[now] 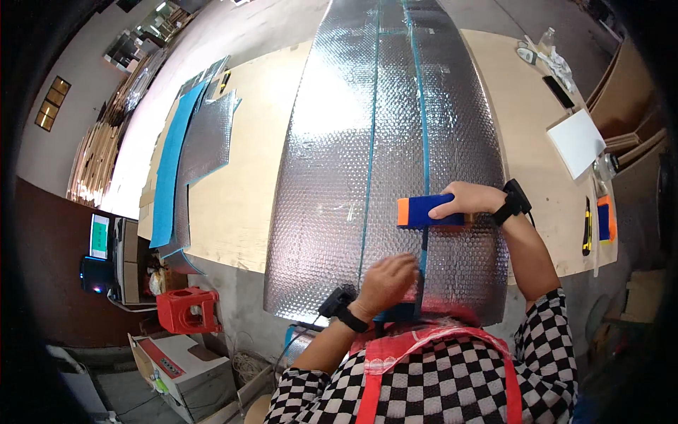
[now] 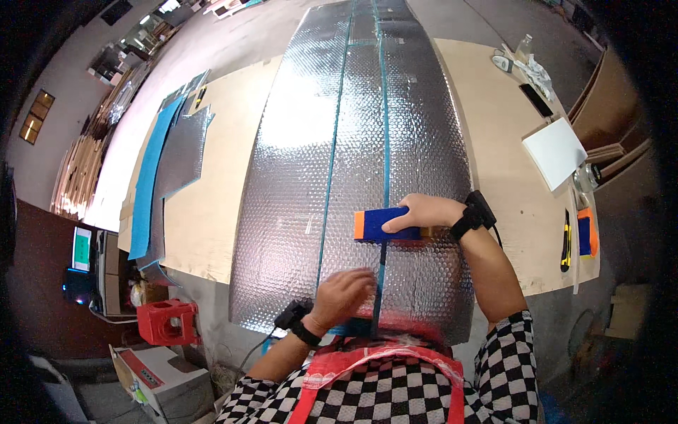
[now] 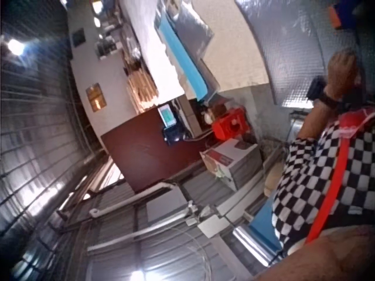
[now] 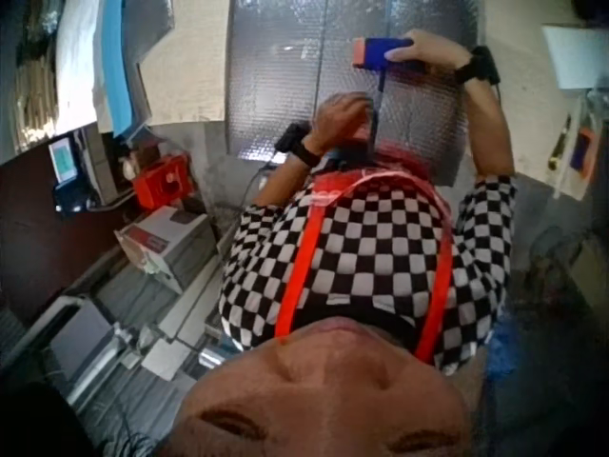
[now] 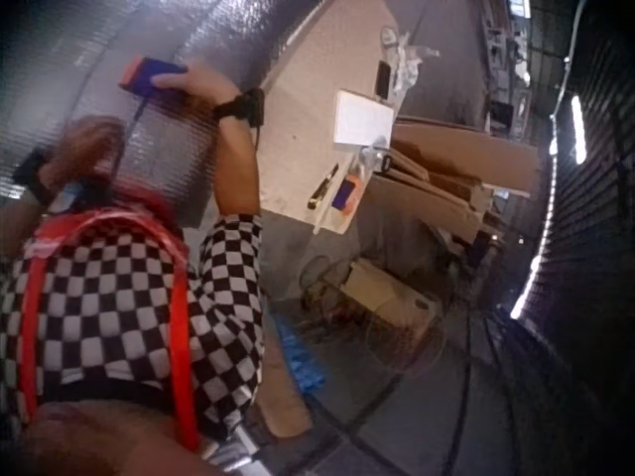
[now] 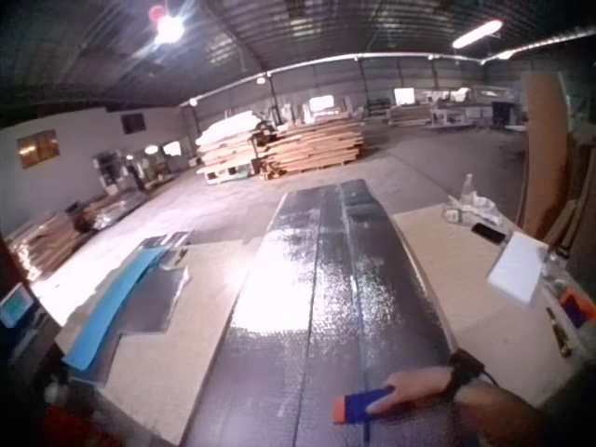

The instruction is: Applying adhesive tape to silver reflective insulation on a workbench.

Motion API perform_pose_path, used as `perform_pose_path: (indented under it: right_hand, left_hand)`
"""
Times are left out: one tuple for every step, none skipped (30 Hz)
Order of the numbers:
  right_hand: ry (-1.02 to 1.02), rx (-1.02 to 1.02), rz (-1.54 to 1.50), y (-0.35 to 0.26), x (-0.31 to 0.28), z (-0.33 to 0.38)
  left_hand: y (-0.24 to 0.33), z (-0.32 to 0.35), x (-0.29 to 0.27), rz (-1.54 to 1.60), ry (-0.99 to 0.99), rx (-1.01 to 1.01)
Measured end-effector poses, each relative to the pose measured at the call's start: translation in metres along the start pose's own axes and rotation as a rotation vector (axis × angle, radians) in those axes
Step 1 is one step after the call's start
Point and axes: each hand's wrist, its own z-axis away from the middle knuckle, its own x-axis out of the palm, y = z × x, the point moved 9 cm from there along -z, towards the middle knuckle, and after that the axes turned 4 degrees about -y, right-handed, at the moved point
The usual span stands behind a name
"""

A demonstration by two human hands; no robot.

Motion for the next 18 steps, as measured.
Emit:
perform_pose_path:
  right_hand:
    - [-0.006,0.008,0.009,0.0,0.001,-0.001]
    - [-0.013,0.013,0.018,0.003,0.003,-0.003]
    - [0.001,-0.026,0.053,0.012,0.004,-0.011]
    - [0.003,-0.019,0.059,0.016,0.005,-0.013]
    - [-0.001,-0.036,0.062,0.013,0.005,-0.012]
    - [-0.005,-0.052,0.065,0.009,0.006,-0.009]
    - [-0.009,-0.02,0.018,0.009,0.009,-0.002]
    - [-0.033,0.009,0.047,0.011,0.011,0.004]
    - [-0.041,-0.045,0.061,0.005,0.007,0.011]
    - [-0.059,-0.101,0.07,0.001,0.006,0.02]
    - [-0.061,-0.083,0.129,0.001,-0.002,0.032]
    - [-0.064,-0.065,0.187,0.003,-0.013,0.046]
    - [-0.049,0.011,0.149,0.022,-0.025,0.067]
    - [-0.035,0.112,0.183,0.03,-0.035,0.085]
    - [-0.024,0.186,0.225,0.055,-0.046,0.102]
    - [-0.008,0.236,0.2,0.062,-0.051,0.123]
    - [-0.009,0.275,0.158,0.077,-0.052,0.135]
    - [-0.01,0.313,0.115,0.088,-0.051,0.142]
  left_hand:
    - [0.014,-0.01,0.007,0.008,0.007,0.007]
    - [0.039,-0.023,0.02,-0.021,-0.054,0.148]
    - [0.062,-0.032,0.034,-0.052,-0.113,0.288]
    - [0.067,-0.041,0.044,-0.047,-0.106,0.292]
    - [0.064,-0.051,0.057,-0.122,-0.14,0.214]
    - [0.058,-0.058,0.066,-0.195,-0.173,0.134]
    - [0.054,-0.059,0.071,-0.219,-0.191,0.123]
    - [0.052,-0.062,0.074,-0.215,-0.182,0.13]
    - [0.048,-0.063,0.079,-0.265,-0.193,0.127]
    - [0.047,-0.061,0.084,-0.314,-0.211,0.114]
    - [0.047,-0.06,0.082,-0.325,-0.178,0.113]
    - [0.049,-0.059,0.083,-0.321,-0.176,0.111]
    - [0.054,-0.06,0.081,-0.361,-0.168,0.126]
    - [0.053,-0.059,0.079,-0.41,-0.156,0.117]
    - [0.055,-0.059,0.075,-0.388,-0.099,0.141]
    - [0.055,-0.058,0.074,-0.384,-0.089,0.147]
    - [0.054,-0.057,0.075,-0.391,-0.099,0.136]
    - [0.052,-0.057,0.075,-0.399,-0.108,0.125]
